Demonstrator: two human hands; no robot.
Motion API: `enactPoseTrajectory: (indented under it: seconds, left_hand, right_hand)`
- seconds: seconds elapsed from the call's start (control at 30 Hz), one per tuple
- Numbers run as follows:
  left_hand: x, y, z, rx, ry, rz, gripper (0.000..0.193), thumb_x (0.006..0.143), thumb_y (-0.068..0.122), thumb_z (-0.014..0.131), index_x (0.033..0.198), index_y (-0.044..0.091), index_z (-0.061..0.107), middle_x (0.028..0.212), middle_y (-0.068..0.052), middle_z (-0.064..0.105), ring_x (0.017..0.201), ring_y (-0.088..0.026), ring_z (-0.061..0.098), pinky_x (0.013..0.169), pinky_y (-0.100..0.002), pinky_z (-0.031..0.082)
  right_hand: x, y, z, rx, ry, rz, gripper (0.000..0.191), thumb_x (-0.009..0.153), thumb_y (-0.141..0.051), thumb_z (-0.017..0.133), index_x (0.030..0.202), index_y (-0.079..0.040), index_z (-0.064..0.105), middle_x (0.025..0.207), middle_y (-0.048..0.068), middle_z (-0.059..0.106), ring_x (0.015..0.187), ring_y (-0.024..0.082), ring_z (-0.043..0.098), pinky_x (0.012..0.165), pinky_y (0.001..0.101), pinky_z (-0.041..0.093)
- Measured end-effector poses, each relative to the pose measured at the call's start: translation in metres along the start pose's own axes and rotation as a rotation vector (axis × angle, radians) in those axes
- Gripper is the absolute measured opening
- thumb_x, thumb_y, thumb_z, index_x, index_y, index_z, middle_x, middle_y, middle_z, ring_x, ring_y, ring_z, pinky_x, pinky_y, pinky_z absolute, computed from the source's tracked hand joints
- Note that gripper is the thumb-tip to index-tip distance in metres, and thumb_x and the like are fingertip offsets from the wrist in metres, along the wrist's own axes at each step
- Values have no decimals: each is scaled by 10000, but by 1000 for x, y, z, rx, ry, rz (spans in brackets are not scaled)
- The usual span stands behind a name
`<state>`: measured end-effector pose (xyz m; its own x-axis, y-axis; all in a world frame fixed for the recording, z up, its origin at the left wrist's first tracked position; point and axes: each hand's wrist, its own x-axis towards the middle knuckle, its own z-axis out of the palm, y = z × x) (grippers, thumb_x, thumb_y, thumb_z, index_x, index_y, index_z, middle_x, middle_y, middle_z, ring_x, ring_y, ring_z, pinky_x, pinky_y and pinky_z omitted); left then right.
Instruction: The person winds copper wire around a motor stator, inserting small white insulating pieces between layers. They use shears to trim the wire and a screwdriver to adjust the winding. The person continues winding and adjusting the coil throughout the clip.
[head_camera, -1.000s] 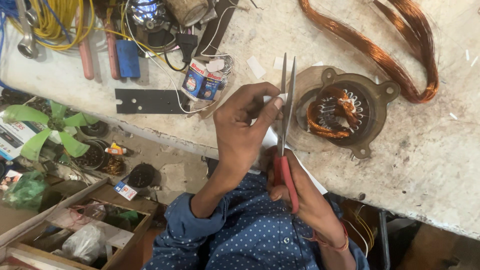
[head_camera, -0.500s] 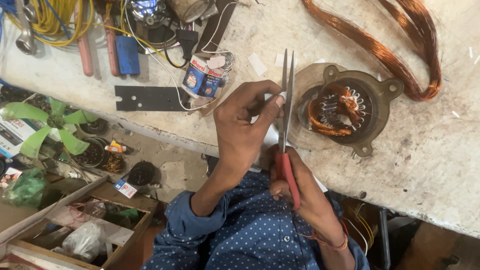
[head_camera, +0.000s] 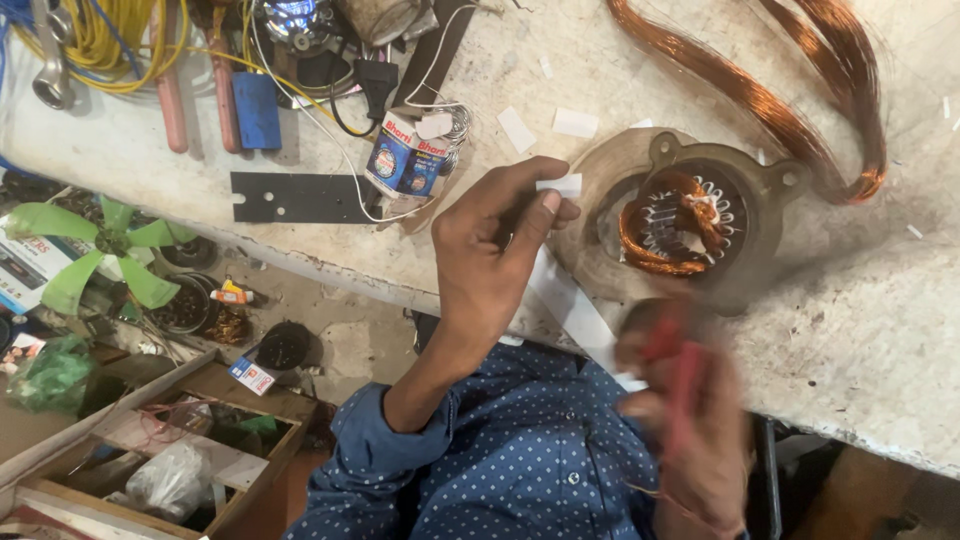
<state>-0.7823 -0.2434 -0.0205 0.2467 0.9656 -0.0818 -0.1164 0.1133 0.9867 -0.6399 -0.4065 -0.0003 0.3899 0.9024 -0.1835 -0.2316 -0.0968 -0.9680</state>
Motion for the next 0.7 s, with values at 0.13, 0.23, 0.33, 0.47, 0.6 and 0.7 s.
enactPoseTrajectory:
  seconds: [0.13,0.23,0.33,0.47,0.6,0.7]
  left_hand:
    - [1,3,1,26,-20,40,213,1028,57,662,1231,-5,684,969,-103,774,889,-122,774,790,-240,623]
    - [-2,8,1,111,-45,85,198,1020,60,680,1210,7,692,926,-88,771,824,-116,773,714,-236,608]
    - [-5,11,3,197,-62,183,185,1006,62,697,1185,18,693,947,-80,751,791,-118,772,682,-239,586]
    - [-10,13,11,198,-92,197,163,997,65,705,1156,36,690,987,-71,736,779,-130,772,682,-242,586]
    - [-13,17,14,307,-76,270,148,985,81,727,1130,52,715,976,-80,728,815,-150,745,729,-275,569]
    - [-14,20,16,331,-81,305,147,977,90,733,1122,62,728,1003,-88,726,861,-165,735,756,-284,576]
  right_hand:
    - [-1,-16,-35,203,179,-253,646,1072,-201,740,1560,9,373,1118,102,588,989,197,622,789,313,593]
    - [-1,-21,-50,64,237,-373,623,1126,-175,722,1606,-4,363,1140,83,563,995,159,575,858,298,566]
    - [6,-24,-62,52,341,-388,629,1133,-138,706,1638,-3,356,1147,88,542,997,151,543,845,274,537]
    - [13,-22,-73,-129,517,-347,614,1089,-44,702,1597,12,363,1130,90,514,969,158,526,813,285,533]
    - [22,-13,-81,-484,585,-306,662,1047,60,655,1618,7,323,1245,113,505,1147,163,550,1011,284,535]
    - [33,-9,-94,-766,611,-184,634,1028,35,642,1572,25,315,1339,165,473,1228,229,620,1044,332,604]
